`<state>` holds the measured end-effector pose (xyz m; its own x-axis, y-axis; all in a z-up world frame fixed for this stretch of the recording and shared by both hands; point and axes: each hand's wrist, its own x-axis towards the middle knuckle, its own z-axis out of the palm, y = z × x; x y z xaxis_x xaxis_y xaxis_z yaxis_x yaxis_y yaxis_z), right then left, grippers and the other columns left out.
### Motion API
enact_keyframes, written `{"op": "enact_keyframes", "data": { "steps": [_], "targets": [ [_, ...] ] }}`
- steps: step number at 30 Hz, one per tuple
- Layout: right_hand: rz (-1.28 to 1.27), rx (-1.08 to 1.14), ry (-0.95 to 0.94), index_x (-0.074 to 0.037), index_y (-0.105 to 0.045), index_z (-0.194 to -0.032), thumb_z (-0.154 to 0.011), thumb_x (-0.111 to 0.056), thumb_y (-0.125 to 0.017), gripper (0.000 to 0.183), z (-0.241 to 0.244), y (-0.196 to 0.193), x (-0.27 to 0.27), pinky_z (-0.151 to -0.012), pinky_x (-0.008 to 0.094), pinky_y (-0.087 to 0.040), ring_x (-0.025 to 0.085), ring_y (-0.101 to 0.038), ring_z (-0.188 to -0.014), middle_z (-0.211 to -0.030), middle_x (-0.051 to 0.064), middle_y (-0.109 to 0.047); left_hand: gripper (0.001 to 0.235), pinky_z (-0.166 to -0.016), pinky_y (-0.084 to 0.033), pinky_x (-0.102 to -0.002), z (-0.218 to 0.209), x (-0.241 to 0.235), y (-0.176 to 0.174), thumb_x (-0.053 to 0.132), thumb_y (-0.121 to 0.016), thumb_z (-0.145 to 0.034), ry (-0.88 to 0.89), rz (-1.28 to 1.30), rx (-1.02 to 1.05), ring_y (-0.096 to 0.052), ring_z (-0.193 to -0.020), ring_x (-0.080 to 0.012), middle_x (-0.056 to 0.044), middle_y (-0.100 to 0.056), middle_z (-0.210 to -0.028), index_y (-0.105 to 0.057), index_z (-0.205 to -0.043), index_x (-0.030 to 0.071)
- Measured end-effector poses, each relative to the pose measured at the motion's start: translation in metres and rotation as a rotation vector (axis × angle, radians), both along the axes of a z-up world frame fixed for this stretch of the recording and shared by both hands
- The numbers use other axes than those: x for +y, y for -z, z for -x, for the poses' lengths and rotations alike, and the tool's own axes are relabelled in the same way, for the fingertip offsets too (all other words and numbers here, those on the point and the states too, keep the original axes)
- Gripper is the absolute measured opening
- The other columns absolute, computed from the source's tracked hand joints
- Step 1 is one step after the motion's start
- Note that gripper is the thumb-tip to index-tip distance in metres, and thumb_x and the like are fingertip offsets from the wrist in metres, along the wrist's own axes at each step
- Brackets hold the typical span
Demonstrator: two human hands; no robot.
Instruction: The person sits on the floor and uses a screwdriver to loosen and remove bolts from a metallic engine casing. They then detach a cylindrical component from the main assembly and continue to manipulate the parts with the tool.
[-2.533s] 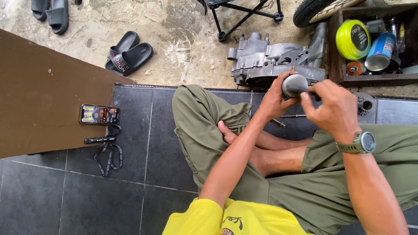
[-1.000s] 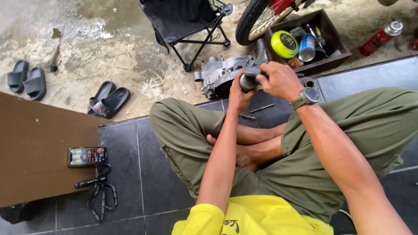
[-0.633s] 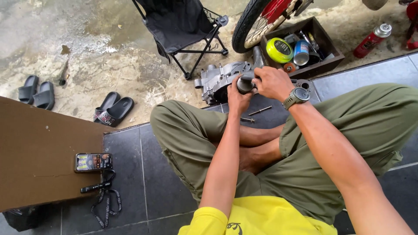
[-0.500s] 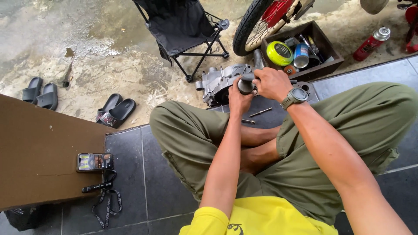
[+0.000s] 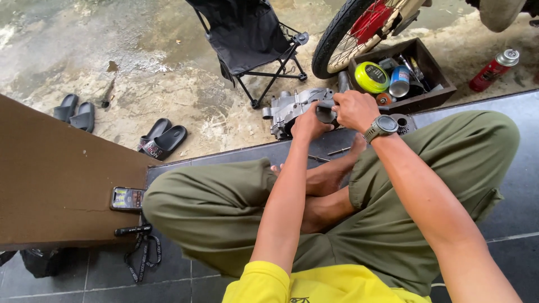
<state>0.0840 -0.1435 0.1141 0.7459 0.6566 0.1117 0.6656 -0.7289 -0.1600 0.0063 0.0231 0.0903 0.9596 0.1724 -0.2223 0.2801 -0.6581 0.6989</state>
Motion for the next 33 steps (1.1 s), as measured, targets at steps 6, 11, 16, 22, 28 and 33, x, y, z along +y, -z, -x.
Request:
{"op": "enact_keyframes", "data": {
  "steps": [6, 11, 16, 22, 28, 33],
  "targets": [
    [0.038, 0.018, -0.002, -0.012, -0.067, -0.096, -0.101, -0.037, -0.06, 0.026, 0.0, -0.011, 0.003, -0.065, 0.051, -0.058, 0.036, -0.071, -0.073, -0.078, 0.013, -0.065, 0.086, -0.103, -0.053, -0.06, -0.023, 0.016, 0.019, 0.044, -0.09, -0.068, 0.042, -0.018, 0.065, -0.061, -0.132, -0.041, -0.012, -0.067, -0.138, -0.051, -0.145, 0.04],
    [-0.001, 0.021, -0.004, -0.012, -0.068, -0.097, -0.104, -0.035, -0.059, 0.026, 0.001, -0.012, 0.002, -0.066, 0.051, -0.059, 0.036, -0.07, -0.071, -0.077, 0.012, -0.065, 0.084, -0.107, -0.052, -0.057, -0.027, 0.018, 0.018, 0.044, -0.091, -0.067, 0.046, 0.009, 0.076, -0.06, -0.132, -0.0394, -0.011, -0.067, -0.138, -0.053, -0.142, 0.04],
    [-0.052, 0.025, 0.004, -0.01, -0.068, -0.096, -0.105, -0.033, -0.06, 0.025, 0.007, -0.013, 0.0, -0.064, 0.05, -0.059, 0.034, -0.07, -0.071, -0.076, 0.011, -0.065, 0.079, -0.105, -0.053, -0.058, -0.025, 0.021, 0.006, 0.037, -0.091, -0.07, 0.086, 0.028, 0.077, -0.06, -0.131, -0.0432, -0.016, -0.069, -0.135, -0.056, -0.141, 0.032],
    [-0.08, 0.05, 0.021, -0.01, -0.068, -0.093, -0.104, -0.032, -0.061, 0.026, 0.001, -0.003, 0.006, -0.063, 0.051, -0.058, 0.035, -0.07, -0.071, -0.077, 0.012, -0.066, 0.075, -0.102, -0.053, -0.063, -0.02, 0.026, -0.002, 0.033, -0.092, -0.072, 0.121, 0.072, 0.072, -0.06, -0.128, -0.0483, -0.021, -0.067, -0.134, -0.057, -0.138, 0.027],
    [-0.052, 0.018, -0.009, -0.013, -0.069, -0.093, -0.104, -0.03, -0.062, 0.022, -0.006, 0.0, 0.006, -0.06, 0.048, -0.056, 0.032, -0.069, -0.07, -0.075, 0.008, -0.064, 0.084, -0.11, -0.049, -0.059, -0.028, 0.039, -0.01, 0.039, -0.094, -0.07, 0.222, 0.09, 0.12, -0.059, -0.131, -0.0454, -0.022, -0.069, -0.132, -0.054, -0.144, 0.032],
    [-0.086, 0.083, -0.027, -0.011, -0.068, -0.093, -0.102, -0.031, -0.064, 0.023, -0.004, -0.01, -0.002, -0.06, 0.051, -0.056, 0.038, -0.069, -0.072, -0.076, 0.012, -0.065, 0.101, -0.119, -0.041, -0.057, -0.028, 0.043, -0.039, 0.06, -0.092, -0.066, 0.29, 0.079, 0.297, -0.052, -0.141, -0.0419, -0.02, -0.063, -0.145, -0.048, -0.152, 0.029]
  ]
}}
